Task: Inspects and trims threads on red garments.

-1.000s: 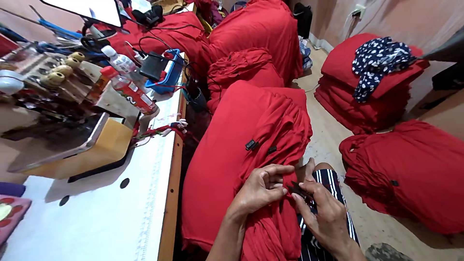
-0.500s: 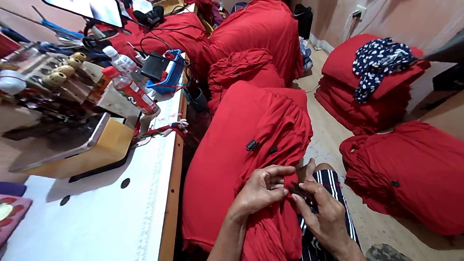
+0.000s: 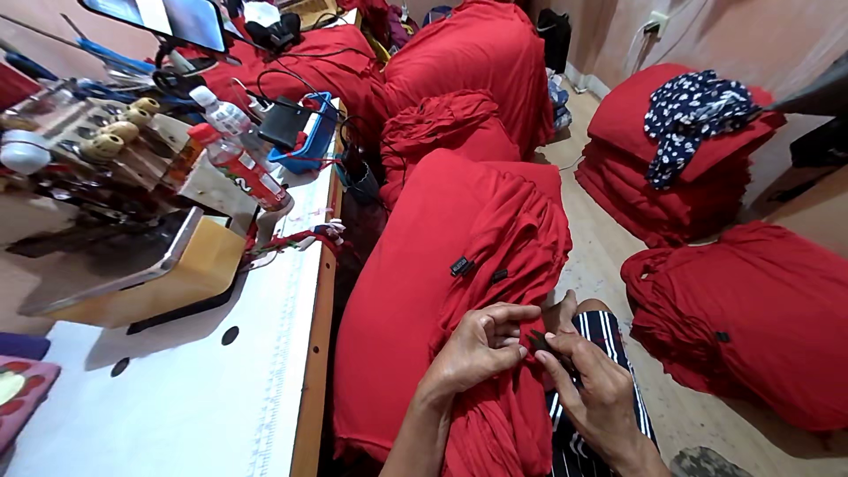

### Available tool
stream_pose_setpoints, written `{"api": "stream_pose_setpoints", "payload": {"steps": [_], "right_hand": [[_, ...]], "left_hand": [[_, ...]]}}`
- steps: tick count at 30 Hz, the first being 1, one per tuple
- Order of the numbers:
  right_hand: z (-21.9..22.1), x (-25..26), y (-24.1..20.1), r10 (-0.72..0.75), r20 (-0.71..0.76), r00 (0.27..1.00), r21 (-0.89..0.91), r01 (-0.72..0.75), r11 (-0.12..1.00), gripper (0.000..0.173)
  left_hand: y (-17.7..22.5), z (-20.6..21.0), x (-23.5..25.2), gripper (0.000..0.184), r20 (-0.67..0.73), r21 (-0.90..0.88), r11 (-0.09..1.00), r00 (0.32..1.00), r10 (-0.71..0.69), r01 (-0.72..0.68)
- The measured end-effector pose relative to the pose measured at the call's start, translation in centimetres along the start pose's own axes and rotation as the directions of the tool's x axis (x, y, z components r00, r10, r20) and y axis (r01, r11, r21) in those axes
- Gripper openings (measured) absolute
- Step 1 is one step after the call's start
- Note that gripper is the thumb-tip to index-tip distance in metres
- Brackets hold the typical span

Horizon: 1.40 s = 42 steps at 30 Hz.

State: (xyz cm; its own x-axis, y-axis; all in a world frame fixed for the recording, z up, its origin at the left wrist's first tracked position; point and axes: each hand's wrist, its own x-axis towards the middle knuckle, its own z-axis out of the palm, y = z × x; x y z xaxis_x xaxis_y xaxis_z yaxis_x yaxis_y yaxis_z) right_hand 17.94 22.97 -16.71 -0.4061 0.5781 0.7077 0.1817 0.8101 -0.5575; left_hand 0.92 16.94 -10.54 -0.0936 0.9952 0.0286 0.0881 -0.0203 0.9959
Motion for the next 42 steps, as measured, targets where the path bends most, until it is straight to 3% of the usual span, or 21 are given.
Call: {"api": "stream_pose_setpoints", "payload": {"steps": [9, 12, 18, 22, 26, 34, 38, 42], "right_hand": [[-0.2, 0.2, -0.2, -0.042, -0.014, 0.999, -0.093, 0.041, 0.995, 0.019], [-0.3, 0.2, 0.0, -0.020, -0.022, 1.000, -0.020, 0.019, 1.000, 0.018], [-1.5, 1.0, 0.0, 0.329, -0.118, 0.937, 0.410, -0.256, 0.876, 0.025], [-1.2, 0.9, 0.1, 0.506, 0.070, 0.860, 0.528, -0.462, 0.712, 0.023], [-0.8, 0.6, -0.3, 0.558, 0.230, 0.797, 0.548, -0.580, 0.603, 0.030], [-0.9, 0.5, -0.3, 0.565, 0.358, 0.743, 0.608, -0.645, 0.463, 0.028], [-0.9, 0.5, 0.0, 0.566, 0.417, 0.711, 0.626, -0.676, 0.389, 0.037], [-0.9, -0.7, -0.2, 0.232, 0.520, 0.822, 0.648, -0.556, 0.520, 0.055]], "left_hand": [[0.0, 0.0, 0.0, 0.044, 0.005, 0.032, 0.999, 1.000, -0.004, 0.004], [0.1, 0.0, 0.0, 0.044, 0.004, 0.019, 1.000, 1.000, -0.001, 0.001], [0.1, -0.1, -0.1, 0.045, -0.002, -0.022, 1.000, 1.000, 0.001, -0.001], [0.1, -0.3, 0.0, 0.046, -0.005, -0.064, 0.998, 1.000, 0.013, -0.013], [0.0, -0.4, 0.0, 0.044, -0.038, -0.134, 0.991, 0.999, 0.000, -0.005], [0.2, -0.2, 0.2, 0.053, -0.088, -0.178, 0.984, 0.996, -0.020, 0.004], [-0.2, -0.3, 0.2, 0.047, -0.083, -0.168, 0.985, 0.996, 0.021, -0.035], [0.1, -0.9, -0.4, 0.030, -0.171, -0.117, 0.986, 0.980, 0.101, -0.121]]}}
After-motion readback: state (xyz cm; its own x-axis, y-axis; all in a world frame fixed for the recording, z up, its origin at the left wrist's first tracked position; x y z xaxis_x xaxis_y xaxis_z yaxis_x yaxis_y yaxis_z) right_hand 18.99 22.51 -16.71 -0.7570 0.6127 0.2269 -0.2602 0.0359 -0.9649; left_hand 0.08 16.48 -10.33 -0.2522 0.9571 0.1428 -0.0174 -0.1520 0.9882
